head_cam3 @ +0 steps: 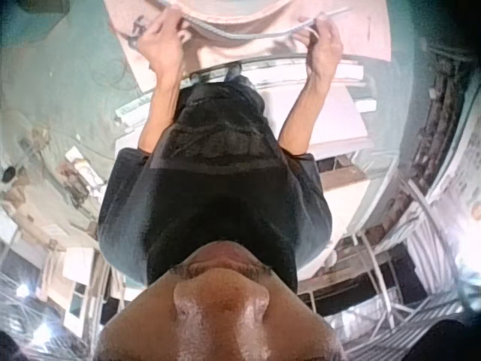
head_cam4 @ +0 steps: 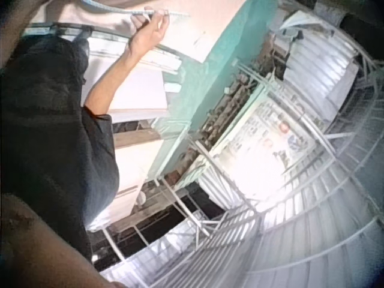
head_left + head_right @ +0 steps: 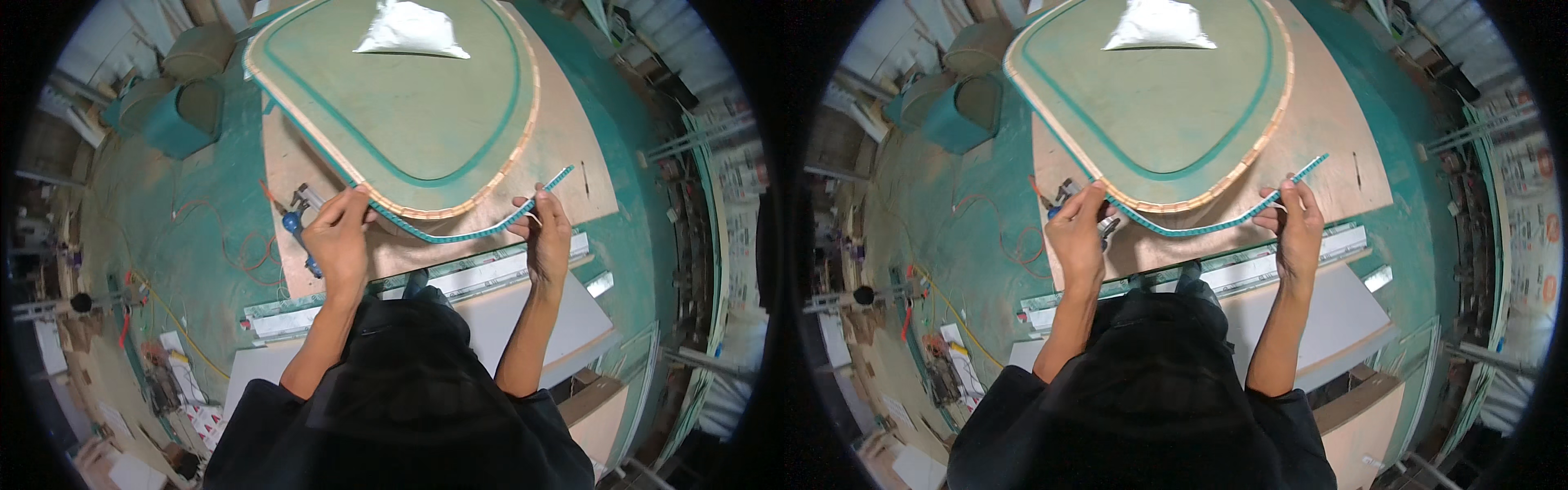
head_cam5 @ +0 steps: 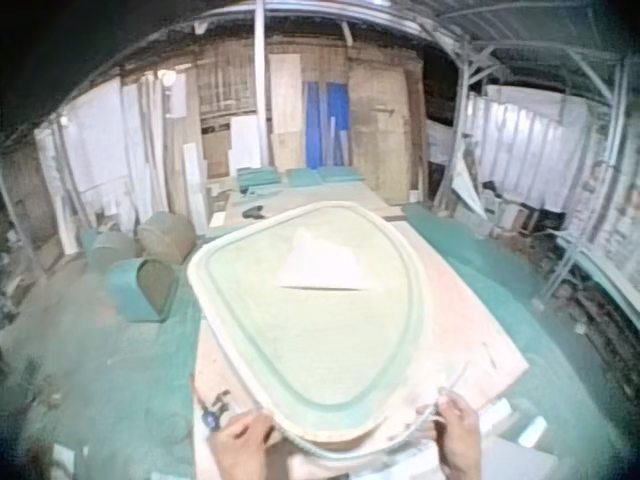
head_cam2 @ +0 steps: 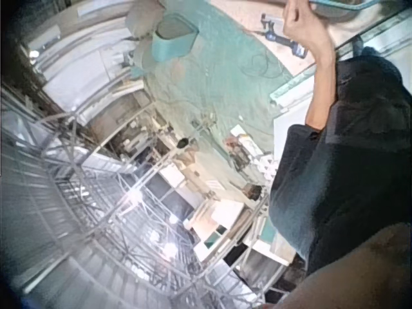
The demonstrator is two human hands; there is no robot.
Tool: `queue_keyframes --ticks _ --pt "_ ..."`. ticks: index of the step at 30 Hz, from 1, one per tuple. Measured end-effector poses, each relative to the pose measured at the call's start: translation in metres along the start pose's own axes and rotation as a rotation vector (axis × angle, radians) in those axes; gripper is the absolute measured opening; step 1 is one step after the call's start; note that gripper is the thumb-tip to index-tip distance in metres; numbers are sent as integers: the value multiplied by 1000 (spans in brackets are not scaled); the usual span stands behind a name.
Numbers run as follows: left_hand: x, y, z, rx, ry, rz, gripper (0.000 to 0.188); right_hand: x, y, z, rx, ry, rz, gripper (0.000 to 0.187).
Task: The person wipes a length of green flexible trim with a cloth, positions it onto the side of a wooden furniture component, and secures it using a pneumatic nail gun.
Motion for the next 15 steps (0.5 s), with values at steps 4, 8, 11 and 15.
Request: queue_keyframes --ticks 4,8,11,15 --pt "-1 3 4 -72 -44 -12 25 -2 -7 9 43 -7 -30 42" --pt "-3 8 1 -17 -8 -48 26 2 -17 5 111 -13 -48 37" --pt "-9 14 -4 -7 42 -62 26 7 -15 6 108 -19 -36 36" --pt "-11 3 11 56 95 18 22 13 -7 7 26 -13 2 32"
Point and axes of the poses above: each hand's wrist, its own x-axis towards the middle knuckle, its own y-axis out of the palm, z = x × y, the point moved 6 cm from there along x, towards the middle knuckle, and after that the axes turned 10 degrees about -x, right-handed, at the moved point
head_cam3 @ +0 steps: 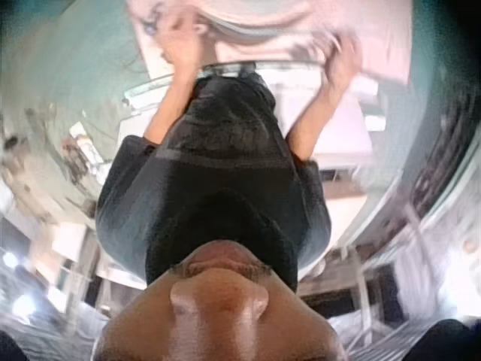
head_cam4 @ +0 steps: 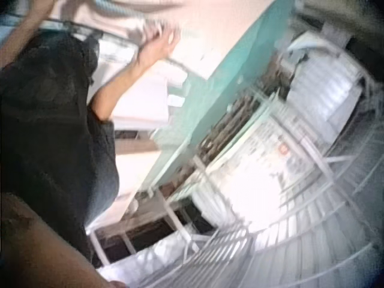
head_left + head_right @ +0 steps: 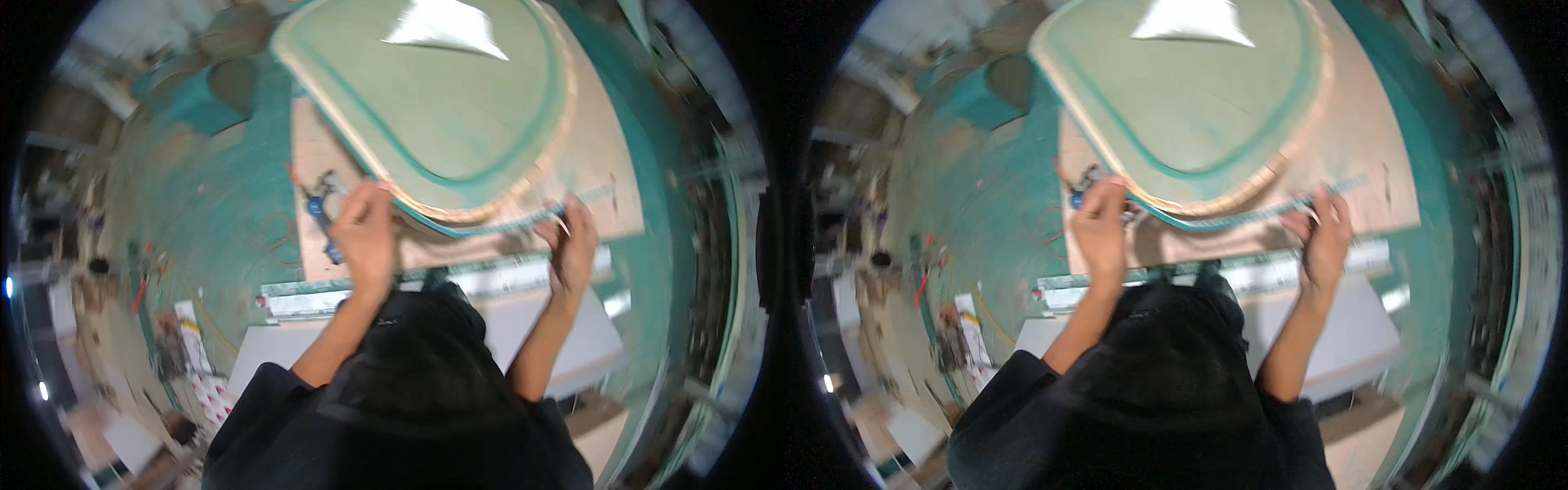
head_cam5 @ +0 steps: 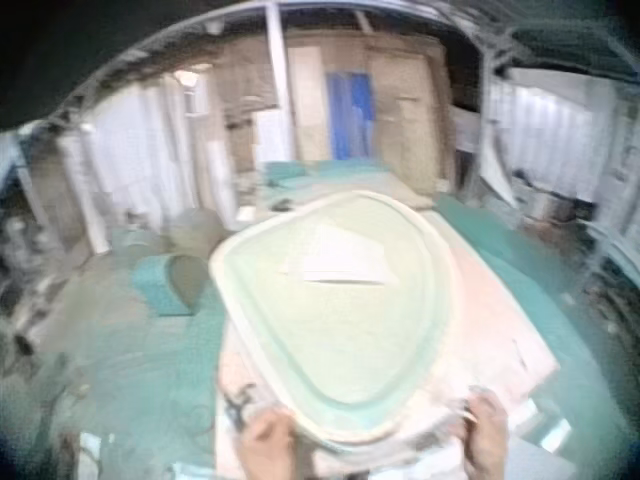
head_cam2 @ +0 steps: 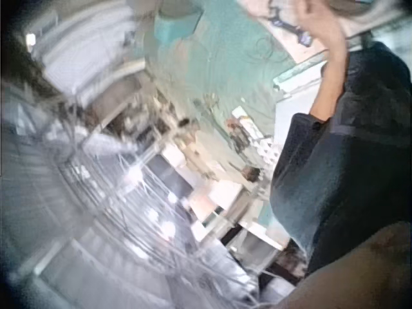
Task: The person wipes a length of green flexible trim with a cloth, positions it onto the side of a wooden furniture component, and secures it using a pneumatic nail gun.
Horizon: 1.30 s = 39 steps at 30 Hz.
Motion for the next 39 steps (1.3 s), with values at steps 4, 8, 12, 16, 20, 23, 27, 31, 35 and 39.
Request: queue_keyframes --ticks 4,8,12,16,20,23,27,31,35,39 --pt "-5 -15 6 164 104 -46 41 14 -24 -37 -144 54 146 53" --pt "-14 14 26 22 54 163 68 14 -41 -21 -139 -107 58 49" --pt "-22 1 28 167 314 231 104 13 -15 -8 -209 -61 112 48" --pt "-29 3 42 297 413 298 139 30 -15 -14 -240 -23 166 46" --pt "-32 18 48 465 410 320 154 20 -7 -2 -200 51 143 48" --pt "-32 18 46 483 464 244 152 27 -13 -7 -208 43 165 50" --pt "-34 21 41 518 392 205 152 18 -8 2 -252 76 127 51" --pt "-33 22 41 471 366 192 151 14 -3 9 -269 105 116 52" --pt "-35 24 40 492 350 212 149 13 -2 10 -273 124 130 52" --pt "-36 24 37 516 302 204 148 10 3 13 -261 111 123 51"
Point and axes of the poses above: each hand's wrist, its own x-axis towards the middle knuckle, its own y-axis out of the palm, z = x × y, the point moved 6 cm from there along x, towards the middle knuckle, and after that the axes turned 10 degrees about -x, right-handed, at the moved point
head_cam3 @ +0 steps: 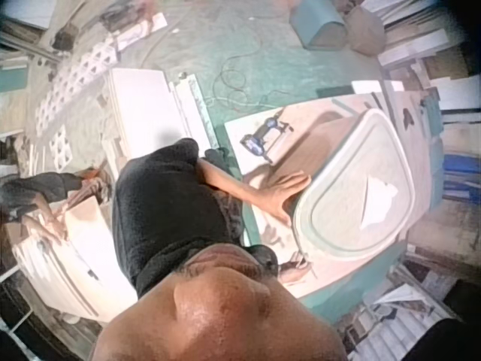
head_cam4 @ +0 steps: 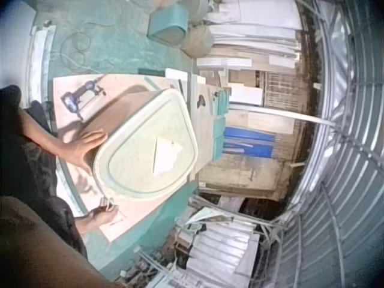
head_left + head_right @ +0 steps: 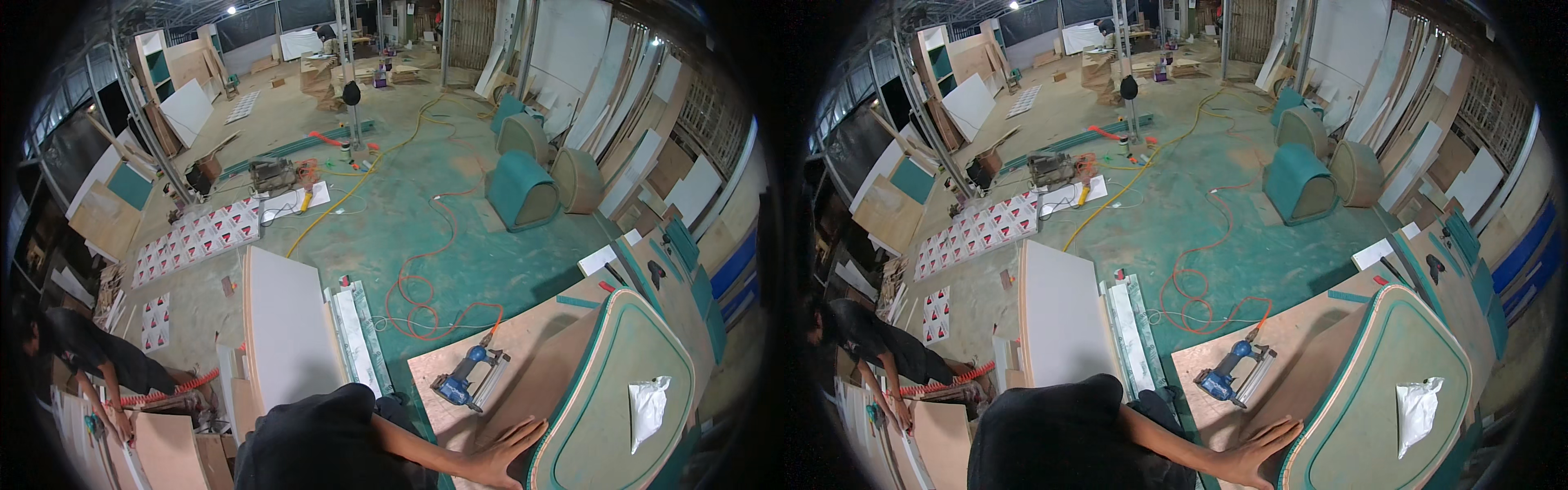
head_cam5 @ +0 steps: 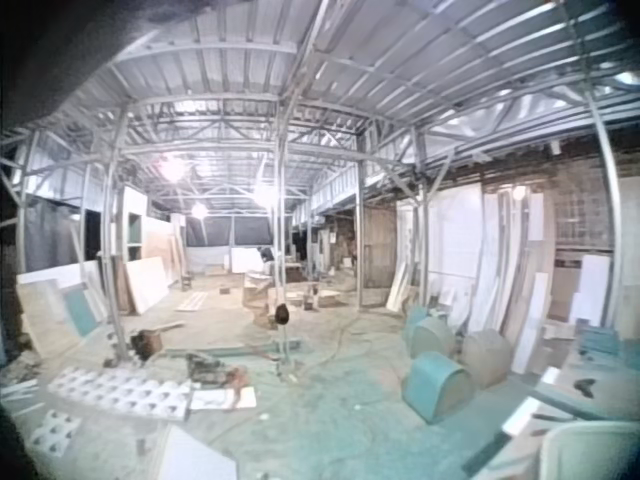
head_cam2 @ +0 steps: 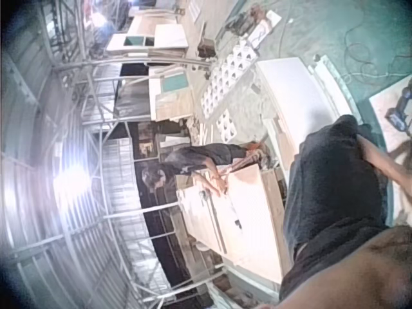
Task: The person wipes a length of green flexible trim with a cloth, positions it onto the side of a wooden furniture component, and secures it using a pneumatic nail gun.
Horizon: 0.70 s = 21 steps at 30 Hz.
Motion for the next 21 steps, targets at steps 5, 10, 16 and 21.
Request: queue_keyframes --ticks 5,10,16,21 --pt "-1 -1 -2 -15 -30 -3 149 6 1 -2 1 17 38 52" --pt "-4 1 1 -24 -83 23 148 11 -3 -6 -52 -45 10 57" --pt "3 13 18 -143 206 -159 134 41 -29 -42 -8 -124 9 58" --pt "10 -20 -12 -46 68 -113 134 34 4 -21 98 -125 24 40"
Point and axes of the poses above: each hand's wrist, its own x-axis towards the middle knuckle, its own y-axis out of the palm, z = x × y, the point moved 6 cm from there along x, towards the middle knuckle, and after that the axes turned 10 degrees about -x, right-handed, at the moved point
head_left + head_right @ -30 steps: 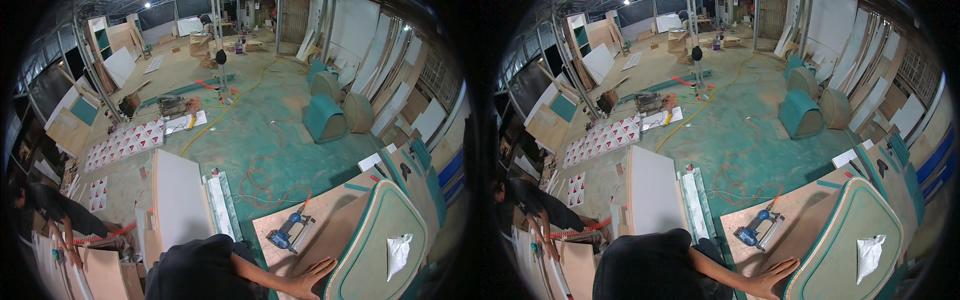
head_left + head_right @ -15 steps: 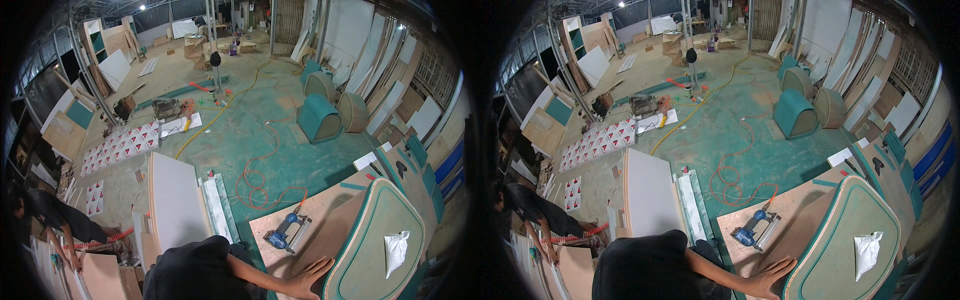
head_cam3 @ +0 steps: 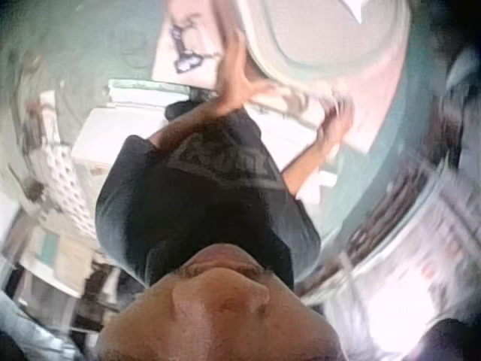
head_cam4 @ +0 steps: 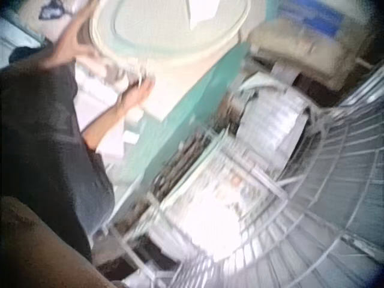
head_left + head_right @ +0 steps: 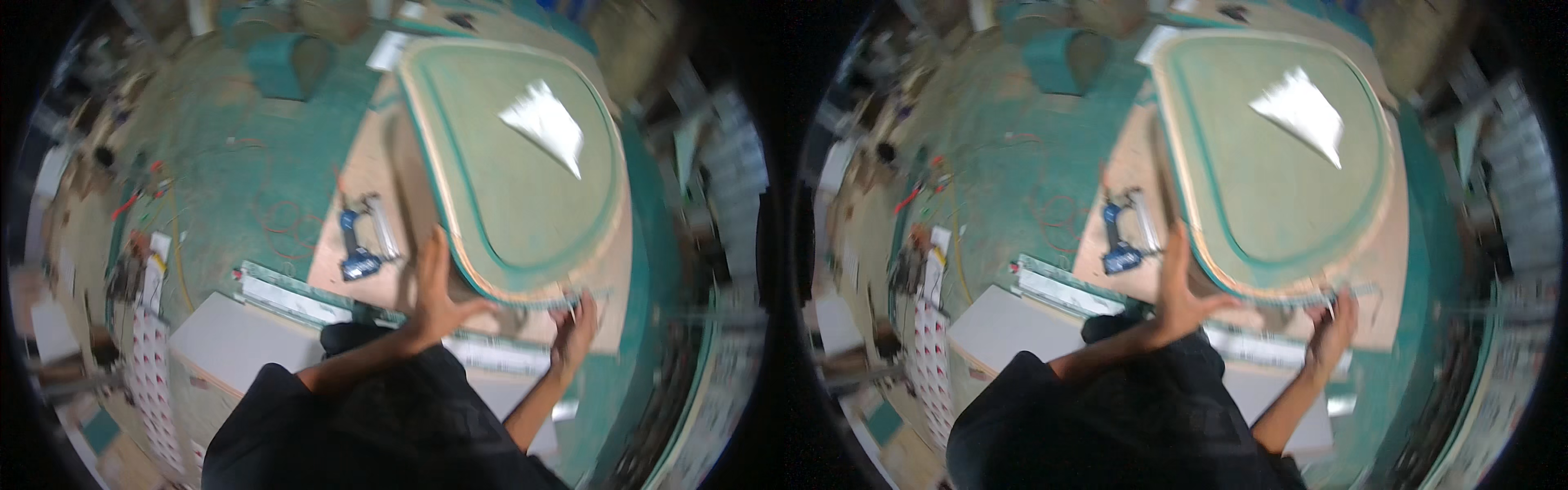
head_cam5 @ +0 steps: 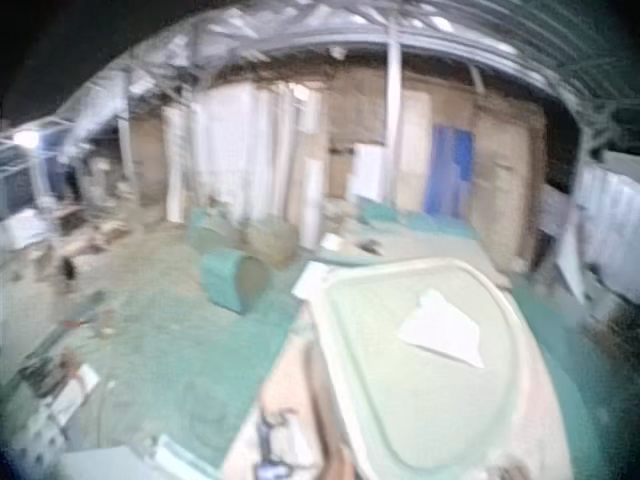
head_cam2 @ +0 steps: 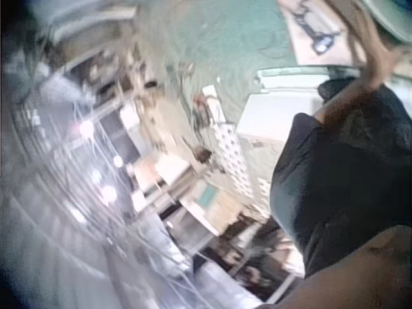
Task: The person wipes a length of green flexible trim with a cloth, positions it onto the side of a wooden furniture component, and secures it using a pneumatic nail gun.
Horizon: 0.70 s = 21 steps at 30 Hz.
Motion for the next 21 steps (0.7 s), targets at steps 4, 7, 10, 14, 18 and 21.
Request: queue_keyframes --ticks 4,7,10,14,18,21 --pt "3 11 -7 -51 46 61 137 -21 3 21 74 -11 -82 33" --pt "6 11 -9 -107 20 73 130 -24 2 19 89 -2 -116 35" --pt "4 12 -12 -109 58 64 128 -23 4 22 97 2 -122 33" --pt "4 10 -16 -42 137 105 132 -22 5 22 124 -2 -119 33" --pt "6 11 -14 -32 181 111 132 -27 1 19 93 -10 -114 34" --pt "8 11 -14 -55 180 118 132 -30 -1 16 103 5 -136 34"
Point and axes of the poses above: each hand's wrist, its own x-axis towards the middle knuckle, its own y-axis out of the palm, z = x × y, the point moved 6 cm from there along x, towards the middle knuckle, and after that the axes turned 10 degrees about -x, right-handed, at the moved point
